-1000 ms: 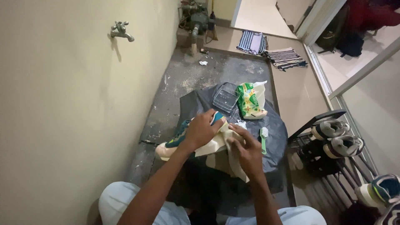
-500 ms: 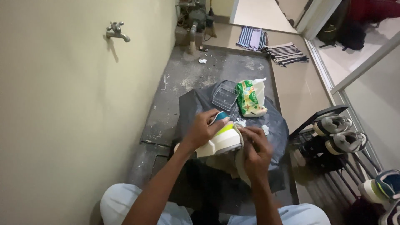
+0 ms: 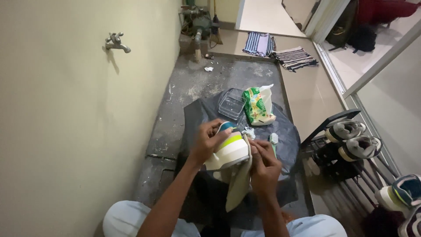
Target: The person scrubs a white and teal sneaker with a green brush and wipes it with a cloth. They rotate the shoe to clean the sides, sole, and upper, then wipe the surface with a cloth.
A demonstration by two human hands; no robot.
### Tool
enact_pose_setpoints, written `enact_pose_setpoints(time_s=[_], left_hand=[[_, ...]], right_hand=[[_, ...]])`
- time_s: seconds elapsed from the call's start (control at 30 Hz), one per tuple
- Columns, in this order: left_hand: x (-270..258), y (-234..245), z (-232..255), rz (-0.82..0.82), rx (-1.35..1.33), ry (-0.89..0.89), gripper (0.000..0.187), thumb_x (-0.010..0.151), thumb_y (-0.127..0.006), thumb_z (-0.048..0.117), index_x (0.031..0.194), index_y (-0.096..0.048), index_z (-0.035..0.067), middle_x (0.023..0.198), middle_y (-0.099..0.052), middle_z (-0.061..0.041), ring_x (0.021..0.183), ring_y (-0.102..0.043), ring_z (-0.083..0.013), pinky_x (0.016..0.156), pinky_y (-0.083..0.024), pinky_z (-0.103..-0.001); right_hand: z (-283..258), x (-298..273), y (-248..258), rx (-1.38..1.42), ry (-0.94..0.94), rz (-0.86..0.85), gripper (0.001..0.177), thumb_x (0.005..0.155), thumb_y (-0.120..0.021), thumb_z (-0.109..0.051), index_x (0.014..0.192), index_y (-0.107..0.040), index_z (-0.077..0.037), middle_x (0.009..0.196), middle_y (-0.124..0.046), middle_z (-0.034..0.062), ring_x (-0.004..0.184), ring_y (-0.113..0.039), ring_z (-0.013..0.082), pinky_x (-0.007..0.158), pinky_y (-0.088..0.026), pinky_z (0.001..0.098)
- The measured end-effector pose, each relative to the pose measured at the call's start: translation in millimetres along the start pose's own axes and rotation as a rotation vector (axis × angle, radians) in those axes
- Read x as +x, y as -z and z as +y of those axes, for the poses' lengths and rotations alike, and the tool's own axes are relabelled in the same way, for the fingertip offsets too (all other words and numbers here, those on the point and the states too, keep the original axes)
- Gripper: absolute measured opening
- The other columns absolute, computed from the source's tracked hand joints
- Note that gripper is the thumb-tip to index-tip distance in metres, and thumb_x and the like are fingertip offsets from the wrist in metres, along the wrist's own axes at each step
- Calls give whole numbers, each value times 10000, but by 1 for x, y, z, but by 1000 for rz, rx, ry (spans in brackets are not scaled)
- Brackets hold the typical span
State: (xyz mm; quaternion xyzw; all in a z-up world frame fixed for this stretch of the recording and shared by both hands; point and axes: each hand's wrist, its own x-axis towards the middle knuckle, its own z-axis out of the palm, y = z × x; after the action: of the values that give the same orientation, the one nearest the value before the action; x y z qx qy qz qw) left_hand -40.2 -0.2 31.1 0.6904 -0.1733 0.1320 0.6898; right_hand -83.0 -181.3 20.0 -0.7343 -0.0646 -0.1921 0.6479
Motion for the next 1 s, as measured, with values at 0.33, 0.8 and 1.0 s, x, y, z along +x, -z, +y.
enact_pose_setpoints(time_s=[0.33,0.8,1.0], left_hand=[[14,-9,5,354,-514,214,335,857,-721,262,1060,-646,6,1011,-585,-94,794,-640,-202,587,-543,-309],[13,2,31,295,87,-2,223,937,-715,259,883,-715,43,577,-644,-118,543,-648,-179,524,-556,-363],[38,-31,-35,-40,737,273,434,948,-602,436,1120,-648,40,921,-725,-242,928,-715,-473,819,-564,-594]], right_hand=[[69,-15,-11,-65,-60,82,232,921,-669,-182,1021,-815,-31,1078,-716,73,1021,-636,239,927,-459,434],[183,76,52,-544,-221,145,233,1015,-630,-195,1118,-733,-13,1048,-650,185,1019,-653,417,876,-511,509],[244,95,91,-894,-620,3,408,858,-715,-466,654,-746,-114,565,-687,118,658,-748,411,571,-561,551]])
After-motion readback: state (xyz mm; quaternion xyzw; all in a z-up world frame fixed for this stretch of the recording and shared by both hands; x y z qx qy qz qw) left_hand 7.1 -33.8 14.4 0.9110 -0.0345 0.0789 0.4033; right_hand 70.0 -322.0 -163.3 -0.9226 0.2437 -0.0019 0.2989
